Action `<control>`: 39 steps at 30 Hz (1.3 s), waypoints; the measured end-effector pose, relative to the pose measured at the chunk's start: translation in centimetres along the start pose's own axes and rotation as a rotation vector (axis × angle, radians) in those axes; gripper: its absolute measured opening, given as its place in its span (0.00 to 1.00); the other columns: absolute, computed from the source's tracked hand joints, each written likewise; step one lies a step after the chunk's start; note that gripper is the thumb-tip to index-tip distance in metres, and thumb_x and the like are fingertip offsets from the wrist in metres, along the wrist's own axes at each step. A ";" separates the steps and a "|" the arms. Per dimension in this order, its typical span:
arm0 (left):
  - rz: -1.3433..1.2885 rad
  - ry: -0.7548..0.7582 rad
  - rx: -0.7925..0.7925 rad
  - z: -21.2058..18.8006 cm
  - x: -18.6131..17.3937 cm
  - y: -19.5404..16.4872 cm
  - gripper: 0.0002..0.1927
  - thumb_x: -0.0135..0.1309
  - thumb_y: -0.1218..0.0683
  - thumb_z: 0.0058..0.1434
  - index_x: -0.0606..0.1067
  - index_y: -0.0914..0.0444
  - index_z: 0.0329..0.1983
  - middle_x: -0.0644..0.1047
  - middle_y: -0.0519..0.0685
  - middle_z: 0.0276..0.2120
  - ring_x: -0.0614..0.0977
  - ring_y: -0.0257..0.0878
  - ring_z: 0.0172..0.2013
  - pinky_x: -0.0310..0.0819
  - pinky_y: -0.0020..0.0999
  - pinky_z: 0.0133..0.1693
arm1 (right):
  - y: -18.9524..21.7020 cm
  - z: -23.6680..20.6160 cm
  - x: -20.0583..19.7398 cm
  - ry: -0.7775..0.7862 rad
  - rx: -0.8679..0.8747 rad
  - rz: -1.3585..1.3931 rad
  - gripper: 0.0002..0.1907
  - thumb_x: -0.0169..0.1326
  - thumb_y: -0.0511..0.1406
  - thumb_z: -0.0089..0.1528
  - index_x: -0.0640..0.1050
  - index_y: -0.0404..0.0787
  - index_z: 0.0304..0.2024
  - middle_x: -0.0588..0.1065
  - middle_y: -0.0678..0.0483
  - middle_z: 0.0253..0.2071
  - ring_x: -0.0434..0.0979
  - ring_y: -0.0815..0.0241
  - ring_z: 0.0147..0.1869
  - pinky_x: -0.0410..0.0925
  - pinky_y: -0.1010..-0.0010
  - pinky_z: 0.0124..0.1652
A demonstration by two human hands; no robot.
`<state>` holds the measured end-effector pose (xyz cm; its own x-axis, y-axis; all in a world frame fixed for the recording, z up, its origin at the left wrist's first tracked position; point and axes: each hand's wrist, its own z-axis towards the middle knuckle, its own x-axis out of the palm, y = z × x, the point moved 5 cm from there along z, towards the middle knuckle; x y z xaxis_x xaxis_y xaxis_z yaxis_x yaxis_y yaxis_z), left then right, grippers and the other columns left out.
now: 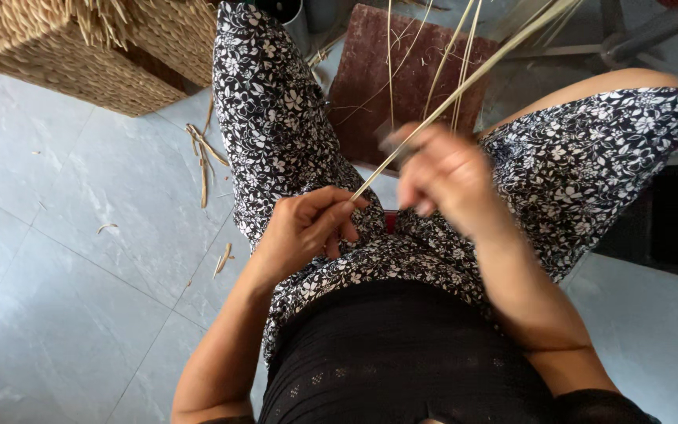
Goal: The person sits on the floor and splits long thin rattan strips with a small knife, drawing the blade along each strip to shave and separate it, then trims pieces with yellow-handled scissors and sets processed strips aside near a woven basket.
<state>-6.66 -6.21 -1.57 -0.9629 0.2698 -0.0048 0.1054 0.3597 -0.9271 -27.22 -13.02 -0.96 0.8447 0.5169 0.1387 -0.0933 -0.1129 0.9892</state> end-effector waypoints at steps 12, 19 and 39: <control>-0.044 0.044 0.029 -0.2 0.0 -0.1 0.13 0.48 0.54 0.72 0.81 0.64 0.49 0.80 0.45 0.22 0.77 0.26 0.18 0.71 0.22 0.20 | 1.7 1.1 -4.0 -0.172 -0.043 0.048 0.11 0.48 0.33 0.75 0.77 0.37 0.57 0.75 0.55 0.29 0.68 0.72 0.25 0.63 0.82 0.25; -0.130 0.090 0.096 0.9 1.4 -1.1 0.15 0.45 0.55 0.73 0.76 0.62 0.58 0.82 0.43 0.32 0.80 0.25 0.25 0.77 0.21 0.29 | 1.8 1.0 0.3 0.075 -0.018 -0.026 0.12 0.47 0.32 0.73 0.75 0.35 0.56 0.76 0.54 0.26 0.71 0.70 0.24 0.65 0.80 0.24; -0.040 -0.007 0.074 0.1 0.6 -0.1 0.13 0.47 0.54 0.73 0.79 0.65 0.50 0.79 0.45 0.23 0.79 0.28 0.21 0.74 0.23 0.24 | -0.2 1.5 -0.6 0.011 0.025 0.023 0.10 0.47 0.31 0.73 0.78 0.38 0.53 0.75 0.56 0.26 0.67 0.72 0.22 0.63 0.82 0.22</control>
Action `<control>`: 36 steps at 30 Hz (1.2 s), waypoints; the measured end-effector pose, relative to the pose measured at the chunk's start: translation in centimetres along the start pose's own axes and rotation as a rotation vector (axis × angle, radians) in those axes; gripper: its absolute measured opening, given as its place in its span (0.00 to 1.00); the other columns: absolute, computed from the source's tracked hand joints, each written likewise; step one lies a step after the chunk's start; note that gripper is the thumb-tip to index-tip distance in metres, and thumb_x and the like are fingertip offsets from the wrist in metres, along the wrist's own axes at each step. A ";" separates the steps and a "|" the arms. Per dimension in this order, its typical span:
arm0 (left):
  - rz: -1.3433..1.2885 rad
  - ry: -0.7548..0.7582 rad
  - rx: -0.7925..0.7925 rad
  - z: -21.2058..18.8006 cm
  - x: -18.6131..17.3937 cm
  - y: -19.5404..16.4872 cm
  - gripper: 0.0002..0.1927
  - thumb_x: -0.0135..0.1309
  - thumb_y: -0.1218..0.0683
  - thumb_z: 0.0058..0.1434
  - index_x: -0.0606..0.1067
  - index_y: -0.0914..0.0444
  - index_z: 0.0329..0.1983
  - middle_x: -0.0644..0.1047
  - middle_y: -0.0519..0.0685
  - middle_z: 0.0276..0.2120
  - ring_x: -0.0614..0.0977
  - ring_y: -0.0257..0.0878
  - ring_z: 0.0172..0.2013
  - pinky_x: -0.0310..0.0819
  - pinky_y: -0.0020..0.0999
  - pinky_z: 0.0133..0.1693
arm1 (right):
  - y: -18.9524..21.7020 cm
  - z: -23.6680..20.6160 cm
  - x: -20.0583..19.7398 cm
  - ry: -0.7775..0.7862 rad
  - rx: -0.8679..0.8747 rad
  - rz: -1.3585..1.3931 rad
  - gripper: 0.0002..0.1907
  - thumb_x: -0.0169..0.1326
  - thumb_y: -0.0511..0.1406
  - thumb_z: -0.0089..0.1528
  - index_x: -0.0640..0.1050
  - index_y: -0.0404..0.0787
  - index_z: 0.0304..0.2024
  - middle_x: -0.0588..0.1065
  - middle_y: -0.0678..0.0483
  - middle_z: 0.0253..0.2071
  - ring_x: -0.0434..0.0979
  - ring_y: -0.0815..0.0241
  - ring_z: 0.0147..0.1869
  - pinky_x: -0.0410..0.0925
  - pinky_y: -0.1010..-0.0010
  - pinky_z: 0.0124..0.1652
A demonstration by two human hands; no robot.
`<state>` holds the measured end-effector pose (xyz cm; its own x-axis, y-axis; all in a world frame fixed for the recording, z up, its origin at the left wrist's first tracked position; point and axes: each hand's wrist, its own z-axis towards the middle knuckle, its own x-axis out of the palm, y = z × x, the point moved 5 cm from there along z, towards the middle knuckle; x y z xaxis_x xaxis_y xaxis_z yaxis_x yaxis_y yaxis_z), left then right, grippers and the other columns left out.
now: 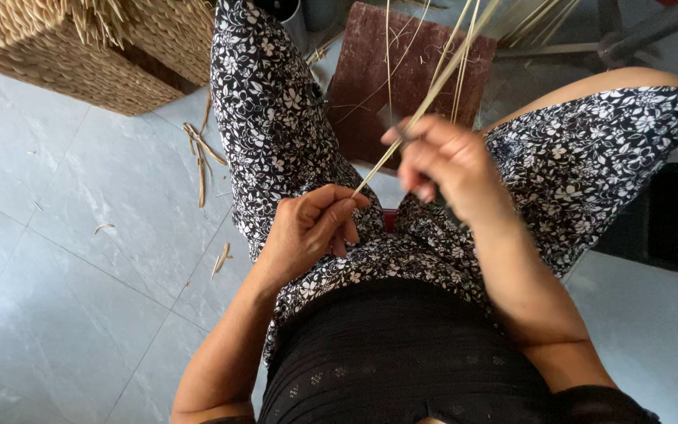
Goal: The person sits on the floor and splits long thin rattan strips with a small knife, drawing the blade along each strip to shave and separate it, then trims pieces with yellow-handled scissors and sets processed strips aside near a woven basket.
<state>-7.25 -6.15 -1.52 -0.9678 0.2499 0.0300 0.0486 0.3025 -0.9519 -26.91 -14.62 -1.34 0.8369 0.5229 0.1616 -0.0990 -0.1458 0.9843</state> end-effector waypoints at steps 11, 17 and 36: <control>-0.134 0.069 -0.127 0.1 0.8 -0.7 0.15 0.45 0.50 0.73 0.78 0.64 0.49 0.79 0.45 0.22 0.80 0.29 0.20 0.74 0.22 0.23 | 2.1 -1.5 -0.5 0.088 -0.024 0.017 0.19 0.47 0.37 0.74 0.72 0.41 0.66 0.75 0.55 0.25 0.67 0.75 0.21 0.62 0.83 0.21; -0.196 0.109 -0.064 0.2 1.1 -1.2 0.15 0.44 0.50 0.74 0.76 0.64 0.49 0.79 0.46 0.22 0.79 0.29 0.20 0.73 0.22 0.22 | -0.2 -2.1 3.4 0.288 0.061 0.070 0.23 0.48 0.37 0.72 0.67 0.38 0.70 0.76 0.55 0.30 0.77 0.71 0.29 0.69 0.83 0.25; -0.264 0.212 -0.174 -1.0 0.6 1.8 0.16 0.38 0.50 0.76 0.74 0.64 0.45 0.78 0.47 0.21 0.79 0.32 0.18 0.72 0.24 0.21 | -1.0 -0.8 1.6 0.092 0.041 0.167 0.11 0.49 0.35 0.72 0.76 0.35 0.52 0.75 0.55 0.26 0.70 0.72 0.26 0.64 0.83 0.25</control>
<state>-7.44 -4.52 -2.90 -0.8809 0.3214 0.3473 -0.1371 0.5291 -0.8374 -25.90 -12.97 -2.04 0.7576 0.5632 0.3300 -0.2085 -0.2703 0.9399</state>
